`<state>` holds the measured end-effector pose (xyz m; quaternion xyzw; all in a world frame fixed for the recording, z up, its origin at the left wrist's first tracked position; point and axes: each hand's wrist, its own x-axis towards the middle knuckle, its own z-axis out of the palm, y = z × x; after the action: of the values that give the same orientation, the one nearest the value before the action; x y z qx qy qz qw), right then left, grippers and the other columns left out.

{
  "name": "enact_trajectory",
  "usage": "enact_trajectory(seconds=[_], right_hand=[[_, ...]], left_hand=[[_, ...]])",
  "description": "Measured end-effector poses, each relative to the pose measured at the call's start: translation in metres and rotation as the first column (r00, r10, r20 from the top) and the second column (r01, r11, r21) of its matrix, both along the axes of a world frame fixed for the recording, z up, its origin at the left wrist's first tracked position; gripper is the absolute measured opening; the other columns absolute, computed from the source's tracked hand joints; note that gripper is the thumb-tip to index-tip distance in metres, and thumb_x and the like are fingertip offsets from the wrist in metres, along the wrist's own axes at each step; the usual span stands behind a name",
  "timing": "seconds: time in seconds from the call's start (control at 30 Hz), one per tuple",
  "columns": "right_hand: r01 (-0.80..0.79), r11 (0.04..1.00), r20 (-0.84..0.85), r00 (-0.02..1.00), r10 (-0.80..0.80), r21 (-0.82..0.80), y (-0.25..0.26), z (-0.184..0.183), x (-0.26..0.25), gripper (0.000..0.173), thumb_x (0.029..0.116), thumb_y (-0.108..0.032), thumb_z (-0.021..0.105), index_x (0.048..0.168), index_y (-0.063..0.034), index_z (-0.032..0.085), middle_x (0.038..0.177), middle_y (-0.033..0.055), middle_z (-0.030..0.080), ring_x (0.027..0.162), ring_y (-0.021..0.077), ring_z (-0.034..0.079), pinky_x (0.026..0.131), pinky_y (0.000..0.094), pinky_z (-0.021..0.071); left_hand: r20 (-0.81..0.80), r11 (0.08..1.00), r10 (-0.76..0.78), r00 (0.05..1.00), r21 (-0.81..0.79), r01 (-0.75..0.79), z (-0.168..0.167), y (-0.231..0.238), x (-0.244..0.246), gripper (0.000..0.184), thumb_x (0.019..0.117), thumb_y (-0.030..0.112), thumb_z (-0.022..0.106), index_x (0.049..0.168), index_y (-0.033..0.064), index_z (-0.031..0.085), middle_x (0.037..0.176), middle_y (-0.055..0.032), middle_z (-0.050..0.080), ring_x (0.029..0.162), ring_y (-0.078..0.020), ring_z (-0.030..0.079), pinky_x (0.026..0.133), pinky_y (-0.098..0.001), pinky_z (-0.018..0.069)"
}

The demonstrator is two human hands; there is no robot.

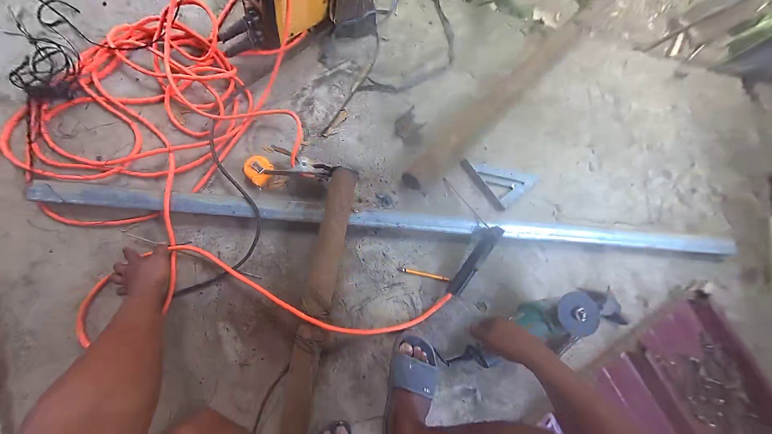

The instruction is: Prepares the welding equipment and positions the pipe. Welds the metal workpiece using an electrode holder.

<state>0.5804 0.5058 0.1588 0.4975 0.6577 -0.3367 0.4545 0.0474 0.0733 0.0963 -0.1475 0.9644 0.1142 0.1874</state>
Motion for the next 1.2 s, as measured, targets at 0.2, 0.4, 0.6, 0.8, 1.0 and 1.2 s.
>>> enact_trajectory(seconds=[0.2,0.4,0.6,0.8,1.0,1.2], right_hand=[[0.181,0.884,-0.338,0.941,-0.027,0.431,0.010,0.001,-0.002,0.044,0.0993,-0.021,0.061,0.135,0.0044,0.054,0.128,0.0320,0.060,0.117,0.0483,0.062,0.096,0.0671,0.0494],[0.187,0.830,-0.408,0.911,0.053,0.526,0.072,-0.020,-0.031,0.047,0.0988,-0.015,0.060,0.141,0.0028,0.051,0.136,0.0315,0.055,0.127,0.0482,0.056,0.100,0.0653,0.0480],[0.683,0.727,-0.503,0.654,-0.566,0.069,0.068,-0.064,-0.035,0.062,0.0958,-0.022,0.069,0.149,-0.0041,0.044,0.130,0.0232,0.062,0.106,0.0343,0.067,0.088,0.0530,0.0555],[0.743,0.655,-0.581,0.597,-0.553,0.139,0.056,-0.073,-0.043,0.049,0.0989,-0.029,0.068,0.136,-0.0005,0.056,0.122,0.0222,0.065,0.109,0.0327,0.066,0.095,0.0536,0.0533],[0.903,0.394,-0.831,0.082,-0.551,-0.173,0.032,0.044,-0.040,0.037,0.1069,-0.012,0.050,0.140,-0.0051,0.035,0.088,0.0095,0.060,0.056,0.0190,0.065,0.050,0.0373,0.0599],[0.510,0.828,-0.721,0.662,-0.205,0.233,0.018,0.175,-0.061,0.051,0.1060,-0.017,0.056,0.152,-0.0103,0.035,0.084,0.0105,0.061,0.059,0.0176,0.063,0.059,0.0380,0.0588]], left_hand=[[0.136,0.827,-0.479,0.867,0.400,0.394,0.052,0.122,0.155,0.065,0.1051,0.043,0.058,0.152,0.0005,0.045,0.137,-0.0255,0.061,0.128,-0.0395,0.060,0.110,-0.0589,0.0456],[0.377,0.898,-0.354,0.856,0.394,0.198,0.014,0.184,0.226,0.079,0.0874,0.048,0.081,0.145,0.0028,0.051,0.131,-0.0225,0.065,0.125,-0.0355,0.061,0.107,-0.0581,0.0473],[0.311,0.944,-0.297,0.903,0.238,0.229,0.017,0.198,0.246,0.074,0.0837,0.051,0.081,0.137,0.0064,0.057,0.118,-0.0175,0.071,0.113,-0.0347,0.069,0.095,-0.0599,0.0541],[0.314,0.964,-0.267,0.911,0.104,0.246,0.023,0.212,0.258,0.073,0.0848,0.054,0.078,0.137,0.0080,0.055,0.117,-0.0152,0.072,0.111,-0.0315,0.071,0.092,-0.0559,0.0568],[0.335,0.963,-0.270,0.903,0.099,0.251,0.023,0.215,0.259,0.075,0.0862,0.051,0.075,0.142,0.0088,0.050,0.119,-0.0134,0.073,0.110,-0.0296,0.072,0.091,-0.0529,0.0584],[0.380,0.957,-0.285,0.880,0.171,0.236,0.034,0.210,0.256,0.080,0.0860,0.045,0.075,0.150,0.0074,0.044,0.124,-0.0148,0.071,0.115,-0.0299,0.071,0.095,-0.0532,0.0576]])
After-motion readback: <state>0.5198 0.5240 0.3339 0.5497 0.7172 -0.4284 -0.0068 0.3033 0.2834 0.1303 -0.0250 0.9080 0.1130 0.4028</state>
